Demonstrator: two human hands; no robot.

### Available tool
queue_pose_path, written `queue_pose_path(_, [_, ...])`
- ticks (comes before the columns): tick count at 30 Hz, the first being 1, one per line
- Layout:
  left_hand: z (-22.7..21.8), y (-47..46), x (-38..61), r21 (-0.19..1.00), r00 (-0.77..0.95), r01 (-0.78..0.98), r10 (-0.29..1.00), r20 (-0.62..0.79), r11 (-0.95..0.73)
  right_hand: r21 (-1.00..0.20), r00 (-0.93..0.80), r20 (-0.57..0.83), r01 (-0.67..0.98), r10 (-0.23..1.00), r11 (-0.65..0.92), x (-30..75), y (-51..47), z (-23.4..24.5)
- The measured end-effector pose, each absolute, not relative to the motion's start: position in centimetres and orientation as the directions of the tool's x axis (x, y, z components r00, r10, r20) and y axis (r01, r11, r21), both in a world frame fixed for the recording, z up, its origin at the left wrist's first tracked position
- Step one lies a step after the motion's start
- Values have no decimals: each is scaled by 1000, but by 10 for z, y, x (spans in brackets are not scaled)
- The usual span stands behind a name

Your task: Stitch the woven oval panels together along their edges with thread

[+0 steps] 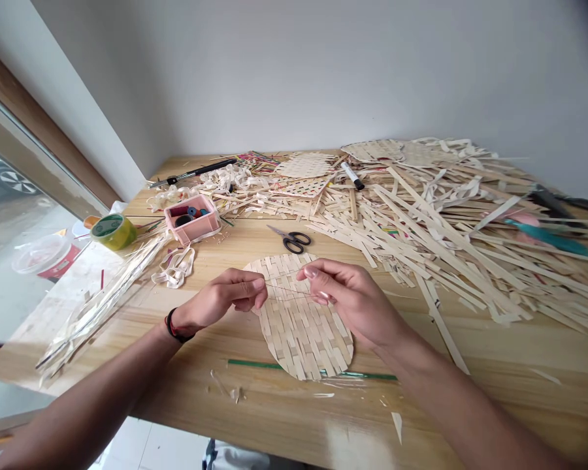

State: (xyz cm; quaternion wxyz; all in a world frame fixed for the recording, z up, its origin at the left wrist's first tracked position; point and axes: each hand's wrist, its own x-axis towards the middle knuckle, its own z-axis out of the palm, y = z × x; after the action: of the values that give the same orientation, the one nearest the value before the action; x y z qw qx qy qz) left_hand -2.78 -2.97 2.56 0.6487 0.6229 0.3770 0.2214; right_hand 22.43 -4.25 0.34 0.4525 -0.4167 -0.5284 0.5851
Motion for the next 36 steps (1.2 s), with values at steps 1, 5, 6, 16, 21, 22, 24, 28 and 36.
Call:
queue_pose_path(1, [25, -29, -28, 974, 610, 175, 760, -224, 147, -996, -219, -19, -80, 976, -38, 225, -41, 3])
queue_pose_path(5, [22, -27, -29, 974, 601, 117, 767, -223, 192, -1000, -135, -12, 22, 991, -9, 232, -33, 1])
queue_pose_path(6, [21, -26, -29, 975, 600, 97, 770, -217, 199, -999, -119, 1, 51, 993, 7, 234, -32, 1])
queue_pose_path(16, [19, -24, -31, 940, 654, -64, 725, -215, 336, -950, 19, 176, 266, 984, 165, 249, -24, 0])
queue_pose_path(21, [15, -21, -32, 914, 678, -129, 707, -202, 384, -914, 65, 216, 363, 974, 179, 259, -17, -4])
queue_pose_path(22, [14, -20, -32, 906, 687, -141, 698, -201, 399, -908, 69, 215, 382, 974, 173, 261, -15, -4])
queue_pose_path(24, [12, -18, -33, 890, 701, -158, 683, -205, 428, -896, 72, 214, 411, 974, 166, 263, -14, -5])
queue_pose_path(28, [9, -15, -35, 865, 710, -178, 670, -217, 469, -882, 82, 221, 442, 972, 163, 266, -11, -6])
queue_pose_path(36, [2, -12, -39, 851, 707, -206, 675, -212, 483, -871, 74, 231, 461, 970, 172, 267, -8, -8])
